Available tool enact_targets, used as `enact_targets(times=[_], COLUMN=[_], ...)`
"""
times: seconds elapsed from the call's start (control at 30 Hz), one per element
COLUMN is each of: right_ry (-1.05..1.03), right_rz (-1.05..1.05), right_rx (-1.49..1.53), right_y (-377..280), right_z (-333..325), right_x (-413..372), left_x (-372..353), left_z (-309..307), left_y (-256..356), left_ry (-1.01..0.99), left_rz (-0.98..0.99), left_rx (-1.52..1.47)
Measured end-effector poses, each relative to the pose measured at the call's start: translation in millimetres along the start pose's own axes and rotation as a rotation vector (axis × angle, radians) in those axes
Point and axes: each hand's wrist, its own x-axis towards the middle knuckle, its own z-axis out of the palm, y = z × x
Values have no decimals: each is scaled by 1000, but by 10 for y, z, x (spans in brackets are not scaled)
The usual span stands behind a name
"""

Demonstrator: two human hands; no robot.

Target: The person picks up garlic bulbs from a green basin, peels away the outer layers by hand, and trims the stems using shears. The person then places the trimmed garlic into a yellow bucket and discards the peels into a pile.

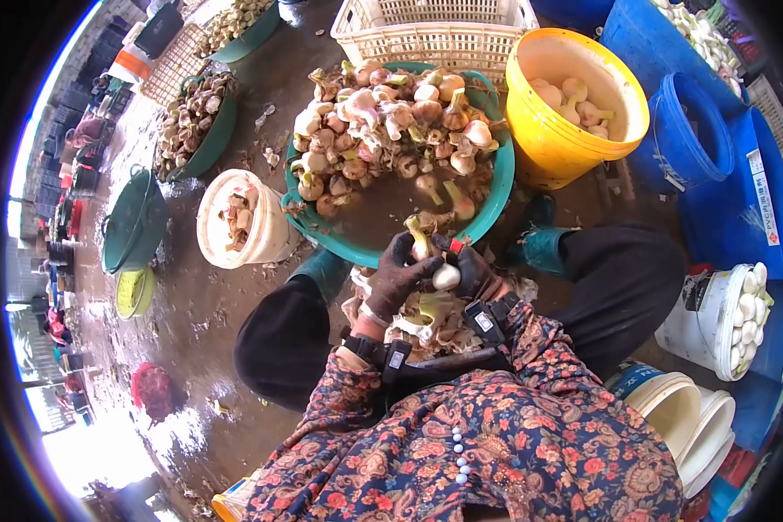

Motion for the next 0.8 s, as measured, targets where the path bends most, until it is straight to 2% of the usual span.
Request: enact_targets(times=[0.03, 0.07, 0.1, 0.13, 0.17, 0.2, 0.23, 0.27, 0.3, 0.37, 0.4, 0.43, 0.47, 0.5, 0.53, 0.57, 0.63, 0.67, 0.7, 0.73, 0.77, 0.8], right_ry=[37, 36, 119, 202, 200, 159, 116, 175, 175, 69, 71, -103, -272, -275, -173, -68, -78, 8, 92, 159, 158, 92], right_rz=[96, 96, 286, 477, 479, 574, 666, 509, 508, 664, 667, 270, -137, -136, 78, 290, 305, 228, 151, 155, 155, 154], right_rx=[170, 171, 498, 825, 826, 654, 481, 391, 392, 413, 413, 22, -362, -361, -155, 51, 150, 72, -8, -250, -252, -633], right_y=[26, 31, 44, 57, 60, 63, 78, -35, -81, -129, -59, 60, 27, -17, -66, -192, -246, -178, -69, 147, 22, -245], right_z=[0, -14, -33, -47, -71, -96, -100, -11, -15, -75, -114, -157, -122, -94, -68, -14, 12, 21, 5, -78, -23, 102], right_x=[15, 42, 68, 81, 83, 74, 60, 7, 20, 52, 65, 91, 126, 130, 112, 112, 125, 127, 134, 112, 97, 79], left_x=[7, 30, 26, 16, 21, 24, 12, 11, 18, -28, -58, -73, -52, -7, 7, -37, -107, -128, -139, -156, -155, -145], left_z=[-79, -157, -176, -195, -213, -256, -282, -293, -306, -270, -248, -241, -271, -326, -387, -421, -467, -503, -540, -563, -561, -547], left_y=[-18, -30, 96, 227, 324, 321, 264, 228, 199, 138, 120, 111, 77, 33, 0, 101, 91, 74, 43, -2, -36, -68], left_ry=[-10, 35, 34, 36, 39, -47, -44, -117, -191, -155, -105, -53, -50, 32, 111, 31, -83, -83, -46, -9, -7, 40], left_rz=[5, 193, 189, 376, 564, 618, 612, 500, 391, 417, 242, 71, 70, -110, -287, -370, 369, 371, 380, 383, 384, 144], left_rx=[-4, 283, 285, 671, 1057, 1089, 1090, 1027, 961, 888, 735, 580, 580, 282, -19, -404, 608, 609, 796, 982, 981, 639])
